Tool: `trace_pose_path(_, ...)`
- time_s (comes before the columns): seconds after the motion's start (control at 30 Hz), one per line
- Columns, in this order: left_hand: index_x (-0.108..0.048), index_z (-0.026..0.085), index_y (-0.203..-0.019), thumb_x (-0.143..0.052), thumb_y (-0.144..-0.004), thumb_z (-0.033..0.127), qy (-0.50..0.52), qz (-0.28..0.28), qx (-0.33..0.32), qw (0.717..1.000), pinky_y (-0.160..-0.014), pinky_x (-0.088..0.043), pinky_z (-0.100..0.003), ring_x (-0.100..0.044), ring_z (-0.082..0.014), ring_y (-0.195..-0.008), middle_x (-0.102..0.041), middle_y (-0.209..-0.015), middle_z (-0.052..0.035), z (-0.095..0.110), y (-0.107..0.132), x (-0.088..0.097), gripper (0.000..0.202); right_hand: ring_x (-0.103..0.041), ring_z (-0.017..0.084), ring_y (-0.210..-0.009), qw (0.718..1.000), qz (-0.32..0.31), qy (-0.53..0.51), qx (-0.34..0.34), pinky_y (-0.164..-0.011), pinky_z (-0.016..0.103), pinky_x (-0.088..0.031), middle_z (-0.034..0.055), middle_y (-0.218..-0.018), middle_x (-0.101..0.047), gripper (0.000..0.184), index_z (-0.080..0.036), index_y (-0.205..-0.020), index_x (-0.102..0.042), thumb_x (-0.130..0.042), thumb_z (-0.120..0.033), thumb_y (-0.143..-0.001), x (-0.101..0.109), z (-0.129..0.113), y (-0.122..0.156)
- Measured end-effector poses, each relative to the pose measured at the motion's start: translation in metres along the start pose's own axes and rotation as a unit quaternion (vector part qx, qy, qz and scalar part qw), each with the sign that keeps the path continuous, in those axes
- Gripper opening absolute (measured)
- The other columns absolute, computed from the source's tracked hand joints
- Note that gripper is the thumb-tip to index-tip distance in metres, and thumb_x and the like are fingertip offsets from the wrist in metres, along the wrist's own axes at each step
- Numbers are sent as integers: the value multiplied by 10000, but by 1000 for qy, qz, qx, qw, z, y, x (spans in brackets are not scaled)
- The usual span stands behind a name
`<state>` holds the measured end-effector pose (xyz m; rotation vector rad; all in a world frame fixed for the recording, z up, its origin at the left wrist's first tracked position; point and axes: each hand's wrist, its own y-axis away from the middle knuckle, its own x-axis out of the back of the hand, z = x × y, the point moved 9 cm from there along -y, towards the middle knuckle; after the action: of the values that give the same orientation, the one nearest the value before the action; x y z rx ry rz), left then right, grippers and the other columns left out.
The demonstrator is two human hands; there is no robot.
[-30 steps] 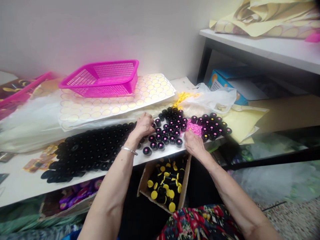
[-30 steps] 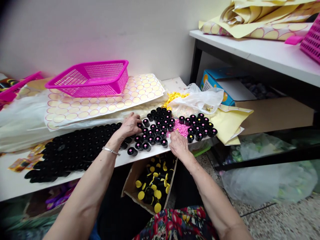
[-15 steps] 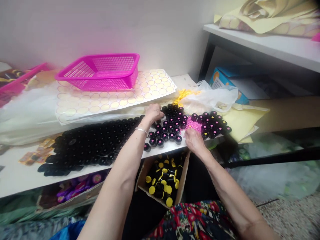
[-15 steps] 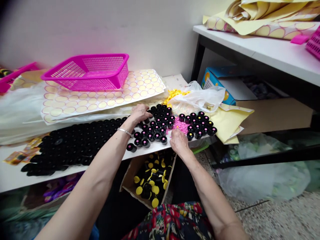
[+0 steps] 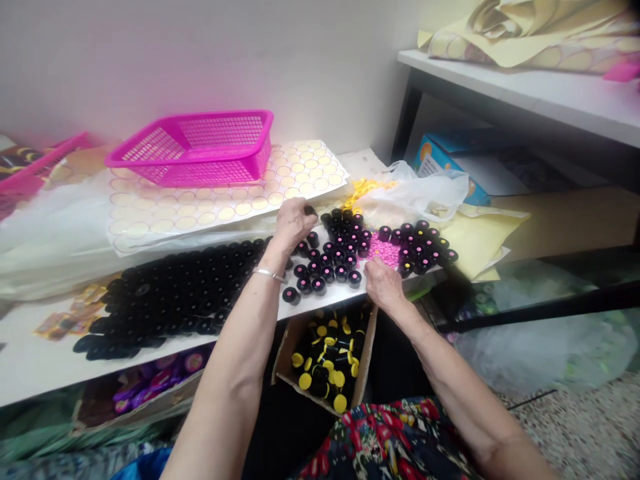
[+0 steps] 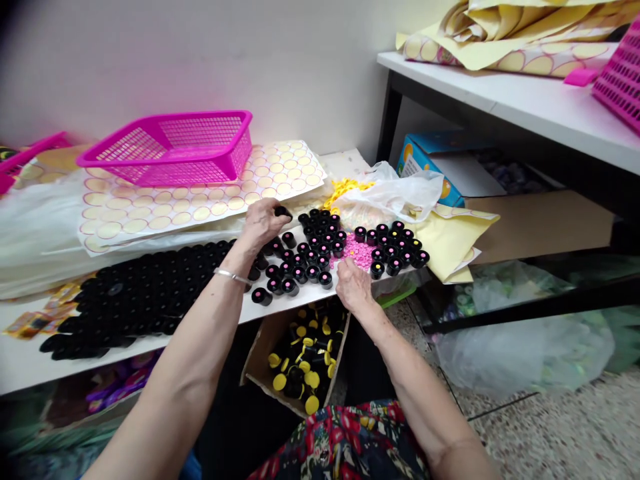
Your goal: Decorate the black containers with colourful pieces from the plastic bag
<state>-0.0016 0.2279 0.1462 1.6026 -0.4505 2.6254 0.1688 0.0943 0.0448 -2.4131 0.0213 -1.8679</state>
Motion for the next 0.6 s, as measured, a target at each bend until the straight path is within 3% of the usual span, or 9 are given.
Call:
trace_pose_path(0.1,-580,157,-848,-555,-665,275,105,72,4,992,-643,-406,-270,-519,-148,-699,-577,-728,-8,1,29,30,220,-506,147,-699,1000,-15,12,1,-552,268,-267,74,-938,-562,250,-169,-934,-606,-377,-122,-846,0,-1,0)
trace_pose_path(0.2,-548,176,-907,-574,-672,253,227,36,-7,973,-594,-410,-241,-524,-122,-651,-567,-710,16,10,70,31,249,-508,152,-718,999,-25,16,14,-541,265,-260,58,-927,-554,261,-193,-920,-608,-364,-128,-852,2,-3,0)
trace_pose_path(0.4,-550,204,-934,-594,-728,249,359,-24,2,933,-672,-465,-241,-553,-120,-749,-583,-840,2,30,154,6,216,-503,156,-722,999,-25,12,31,-537,266,-268,66,-927,-549,293,-186,-966,-596,-359,-90,-824,2,-7,0)
trace_pose_path(0.5,-562,213,-986,-607,-731,248,376,-24,34,926,-671,-478,-234,-566,-123,-776,-593,-904,-14,31,179,-10,261,-500,153,-698,1000,-7,3,20,-561,268,-298,80,-926,-551,270,-157,-954,-587,-374,-76,-809,0,-4,3)
trace_pose_path(0.6,-540,231,-1090,-633,-721,262,415,-33,63,907,-654,-494,-243,-587,-131,-764,-608,-934,-27,30,196,-27,383,-505,152,-708,996,59,-69,13,-609,262,-343,69,-868,-549,214,-155,-880,-573,-367,-111,-842,15,-2,16)
